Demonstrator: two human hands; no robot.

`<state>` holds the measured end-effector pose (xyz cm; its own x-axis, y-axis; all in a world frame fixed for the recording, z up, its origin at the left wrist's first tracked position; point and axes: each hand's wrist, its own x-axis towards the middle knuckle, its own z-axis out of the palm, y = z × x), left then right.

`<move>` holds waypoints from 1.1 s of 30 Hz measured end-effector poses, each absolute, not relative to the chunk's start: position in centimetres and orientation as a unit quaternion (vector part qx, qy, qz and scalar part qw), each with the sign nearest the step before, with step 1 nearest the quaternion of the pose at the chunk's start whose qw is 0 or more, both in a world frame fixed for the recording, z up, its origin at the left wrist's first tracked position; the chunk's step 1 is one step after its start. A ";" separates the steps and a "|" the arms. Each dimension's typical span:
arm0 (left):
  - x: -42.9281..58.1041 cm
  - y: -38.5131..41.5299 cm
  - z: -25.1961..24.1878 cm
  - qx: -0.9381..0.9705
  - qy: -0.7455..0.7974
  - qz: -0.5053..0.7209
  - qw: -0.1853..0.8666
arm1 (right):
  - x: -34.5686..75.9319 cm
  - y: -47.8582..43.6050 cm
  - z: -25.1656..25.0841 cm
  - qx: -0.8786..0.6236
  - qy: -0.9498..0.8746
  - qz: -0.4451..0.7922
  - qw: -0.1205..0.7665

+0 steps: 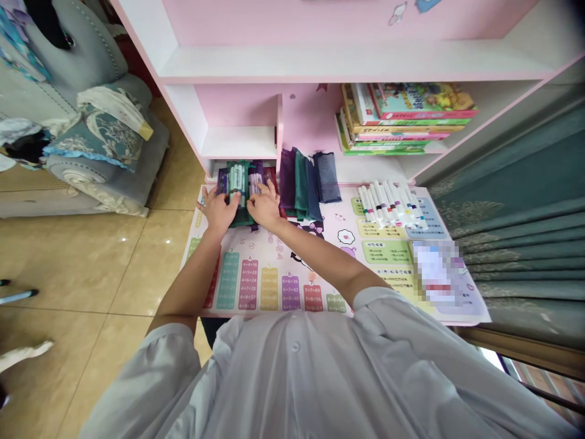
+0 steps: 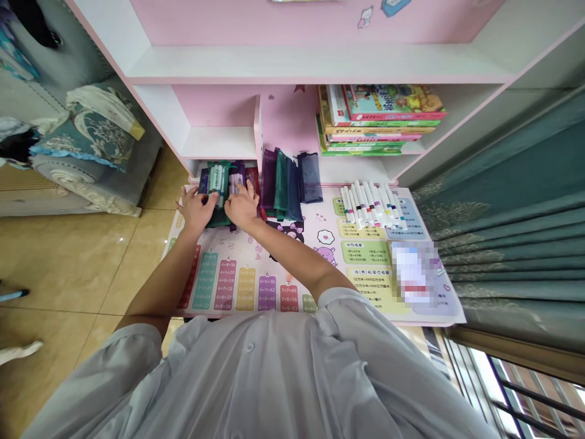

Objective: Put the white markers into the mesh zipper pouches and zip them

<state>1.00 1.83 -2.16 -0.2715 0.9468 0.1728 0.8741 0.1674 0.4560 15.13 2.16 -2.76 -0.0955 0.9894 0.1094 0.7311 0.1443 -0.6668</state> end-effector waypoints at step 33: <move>8.7 -8.6 -1.6 0.721 0.634 0.269 0.073 | 27.9 -12.7 -7.4 -0.555 -0.771 0.070 0.304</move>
